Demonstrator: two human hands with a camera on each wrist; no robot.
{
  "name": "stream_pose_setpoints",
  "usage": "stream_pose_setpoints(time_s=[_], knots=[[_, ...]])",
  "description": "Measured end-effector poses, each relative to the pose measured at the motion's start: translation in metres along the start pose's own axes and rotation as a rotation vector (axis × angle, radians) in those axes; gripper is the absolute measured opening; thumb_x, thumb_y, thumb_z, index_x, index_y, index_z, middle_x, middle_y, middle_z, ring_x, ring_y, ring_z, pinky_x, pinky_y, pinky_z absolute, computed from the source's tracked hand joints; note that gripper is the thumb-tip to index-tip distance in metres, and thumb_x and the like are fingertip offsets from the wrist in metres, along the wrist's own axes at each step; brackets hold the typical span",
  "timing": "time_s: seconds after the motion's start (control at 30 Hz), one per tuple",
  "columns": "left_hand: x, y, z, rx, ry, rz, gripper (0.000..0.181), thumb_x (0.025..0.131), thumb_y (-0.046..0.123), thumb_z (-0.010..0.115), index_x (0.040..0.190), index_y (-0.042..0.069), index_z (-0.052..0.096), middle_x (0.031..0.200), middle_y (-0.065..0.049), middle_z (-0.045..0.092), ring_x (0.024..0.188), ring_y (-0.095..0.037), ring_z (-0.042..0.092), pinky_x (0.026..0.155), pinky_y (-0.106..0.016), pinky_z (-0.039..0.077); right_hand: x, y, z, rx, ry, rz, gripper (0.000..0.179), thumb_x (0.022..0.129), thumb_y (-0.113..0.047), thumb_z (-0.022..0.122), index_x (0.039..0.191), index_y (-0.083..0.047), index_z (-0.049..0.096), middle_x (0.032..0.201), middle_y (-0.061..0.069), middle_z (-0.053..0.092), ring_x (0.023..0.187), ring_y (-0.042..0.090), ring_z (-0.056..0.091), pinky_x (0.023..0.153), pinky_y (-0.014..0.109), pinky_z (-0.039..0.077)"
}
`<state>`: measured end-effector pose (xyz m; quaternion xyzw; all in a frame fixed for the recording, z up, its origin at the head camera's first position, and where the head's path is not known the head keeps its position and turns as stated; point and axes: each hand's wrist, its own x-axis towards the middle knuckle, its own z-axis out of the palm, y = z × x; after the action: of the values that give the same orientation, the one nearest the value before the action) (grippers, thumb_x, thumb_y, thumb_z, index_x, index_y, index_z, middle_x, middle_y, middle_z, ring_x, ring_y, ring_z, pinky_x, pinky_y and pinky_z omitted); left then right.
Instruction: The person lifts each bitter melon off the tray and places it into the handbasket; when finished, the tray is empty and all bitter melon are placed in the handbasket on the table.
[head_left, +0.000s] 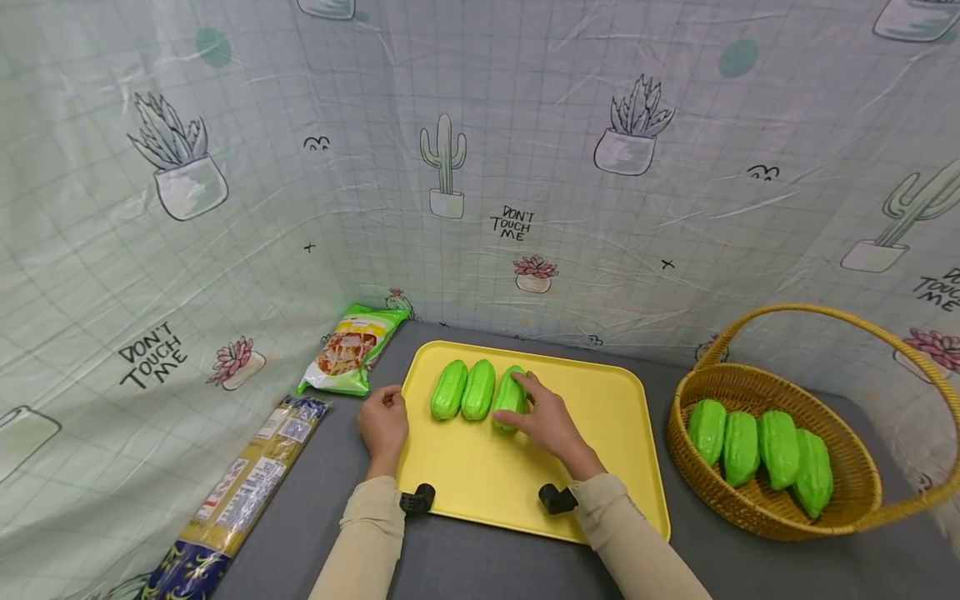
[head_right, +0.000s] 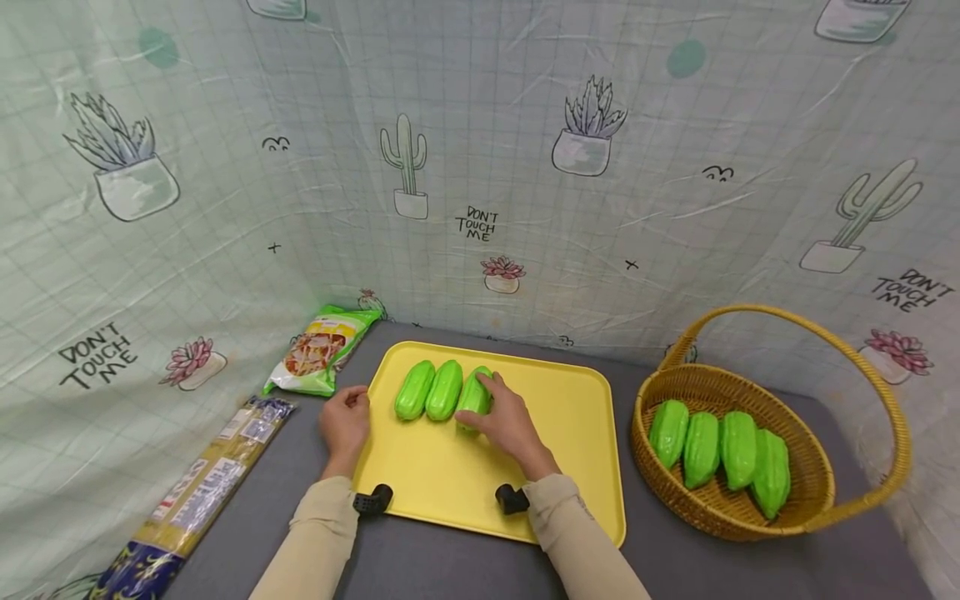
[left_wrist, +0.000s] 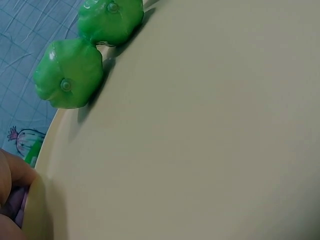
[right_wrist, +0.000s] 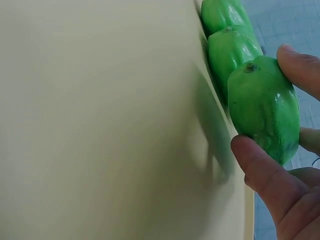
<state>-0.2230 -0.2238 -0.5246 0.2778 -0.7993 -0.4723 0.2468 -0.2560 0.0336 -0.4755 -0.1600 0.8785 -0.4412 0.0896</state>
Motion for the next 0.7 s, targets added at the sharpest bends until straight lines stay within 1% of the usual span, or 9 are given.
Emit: stream_pose_setpoints(time_s=[0.33, 0.57, 0.7], knots=[[0.0, 0.0, 0.001, 0.006, 0.0, 0.008, 0.022, 0.099, 0.008, 0.058, 0.109, -0.001, 0.076, 0.103, -0.022, 0.076, 0.093, -0.038, 0.071, 0.084, -0.052, 0.056, -0.006, -0.001, -0.012, -0.014, 0.022, -0.022, 0.08, 0.089, -0.034, 0.08, 0.157, -0.013, 0.042, 0.168, 0.024, 0.023, 0.146, 0.042, 0.044, 0.115, 0.052, 0.044], [0.0, 0.0, 0.001, 0.006, -0.006, 0.011, 0.023, 0.1, 0.008, 0.058, 0.11, -0.001, 0.076, 0.105, -0.023, 0.076, 0.095, -0.038, 0.071, 0.085, -0.052, 0.057, -0.013, -0.003, -0.024, 0.015, 0.03, -0.041, 0.082, 0.09, -0.033, 0.079, 0.158, -0.012, 0.039, 0.169, 0.022, 0.02, 0.153, 0.038, 0.032, 0.119, 0.051, 0.04], [0.0, 0.0, 0.0, 0.004, -0.005, 0.009, 0.023, 0.1, 0.008, 0.058, 0.111, -0.001, 0.076, 0.106, -0.023, 0.076, 0.096, -0.038, 0.071, 0.086, -0.052, 0.056, -0.018, -0.006, -0.029, 0.012, 0.036, -0.058, 0.083, 0.089, -0.035, 0.079, 0.158, -0.013, 0.038, 0.17, 0.021, 0.018, 0.154, 0.038, 0.03, 0.12, 0.05, 0.038]])
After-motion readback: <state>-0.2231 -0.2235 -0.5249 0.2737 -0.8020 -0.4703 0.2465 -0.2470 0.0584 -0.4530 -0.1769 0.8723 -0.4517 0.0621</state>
